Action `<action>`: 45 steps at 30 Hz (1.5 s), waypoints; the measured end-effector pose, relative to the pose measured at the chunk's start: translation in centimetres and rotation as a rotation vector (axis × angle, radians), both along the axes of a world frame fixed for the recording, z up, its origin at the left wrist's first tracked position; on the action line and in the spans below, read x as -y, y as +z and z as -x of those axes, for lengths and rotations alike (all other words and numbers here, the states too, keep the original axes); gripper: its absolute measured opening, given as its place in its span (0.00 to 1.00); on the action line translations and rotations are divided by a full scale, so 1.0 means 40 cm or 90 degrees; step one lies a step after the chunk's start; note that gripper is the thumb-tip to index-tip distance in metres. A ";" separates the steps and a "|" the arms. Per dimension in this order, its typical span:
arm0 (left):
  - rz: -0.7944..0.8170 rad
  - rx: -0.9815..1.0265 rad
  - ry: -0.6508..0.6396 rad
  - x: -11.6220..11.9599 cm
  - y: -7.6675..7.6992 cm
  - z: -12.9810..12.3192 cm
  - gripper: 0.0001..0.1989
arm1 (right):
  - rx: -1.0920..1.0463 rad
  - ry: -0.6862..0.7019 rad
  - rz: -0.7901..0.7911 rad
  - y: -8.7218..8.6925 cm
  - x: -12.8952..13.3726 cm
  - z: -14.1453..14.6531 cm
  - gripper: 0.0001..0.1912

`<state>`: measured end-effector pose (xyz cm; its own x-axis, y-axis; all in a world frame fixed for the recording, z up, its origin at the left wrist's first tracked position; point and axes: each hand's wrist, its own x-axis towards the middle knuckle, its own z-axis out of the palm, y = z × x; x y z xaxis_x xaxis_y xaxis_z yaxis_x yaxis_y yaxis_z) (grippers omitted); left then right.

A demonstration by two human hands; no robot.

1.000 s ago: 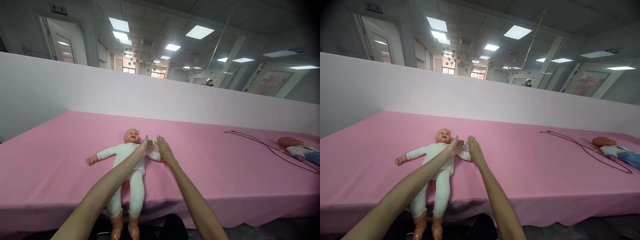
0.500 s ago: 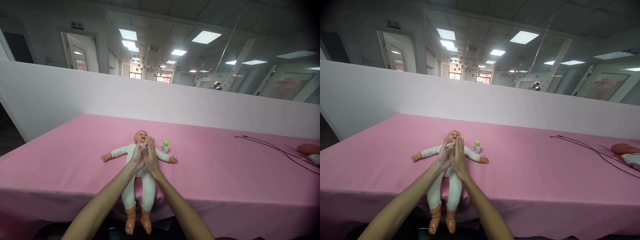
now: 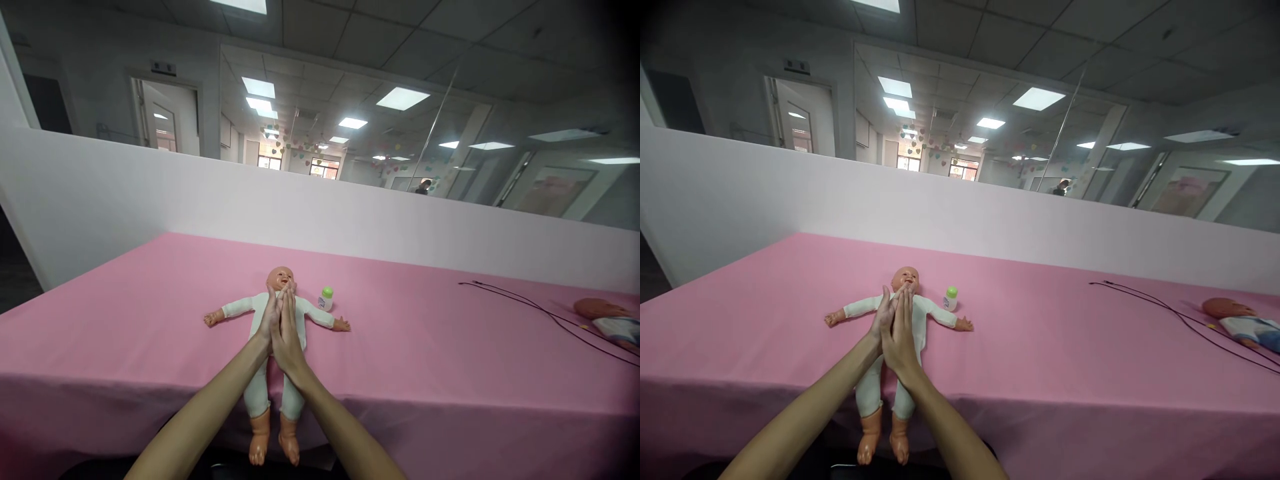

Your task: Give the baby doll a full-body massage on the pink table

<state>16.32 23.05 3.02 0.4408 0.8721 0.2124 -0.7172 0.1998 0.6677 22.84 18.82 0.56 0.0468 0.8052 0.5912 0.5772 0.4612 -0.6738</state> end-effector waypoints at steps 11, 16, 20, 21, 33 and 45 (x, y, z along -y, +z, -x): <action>-0.388 -0.730 0.304 -0.190 -0.147 0.136 0.38 | 0.205 -0.132 0.245 -0.137 -0.141 -0.268 0.39; -0.560 -1.009 0.343 -0.247 -0.269 0.239 0.33 | 0.360 -0.218 0.157 -0.187 -0.103 -0.344 0.28; -0.614 -1.070 0.355 -0.250 -0.269 0.271 0.32 | 0.443 -0.288 0.184 -0.175 -0.075 -0.396 0.31; -0.612 -1.073 0.348 -0.249 -0.257 0.268 0.31 | 0.441 -0.299 0.200 -0.169 -0.071 -0.404 0.33; -0.529 -0.903 0.183 -0.200 -0.183 0.145 0.39 | 0.272 -0.095 0.180 -0.130 -0.117 -0.287 0.37; -0.528 -1.264 0.474 -0.227 -0.209 0.321 0.31 | 0.109 -0.438 0.302 -0.015 -0.168 -0.448 0.27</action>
<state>3.47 32.12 -5.35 0.2326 0.9092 0.3454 0.9376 -0.3039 0.1687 40.78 25.55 -0.04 0.5569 0.7947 0.2416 0.7369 -0.3386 -0.5851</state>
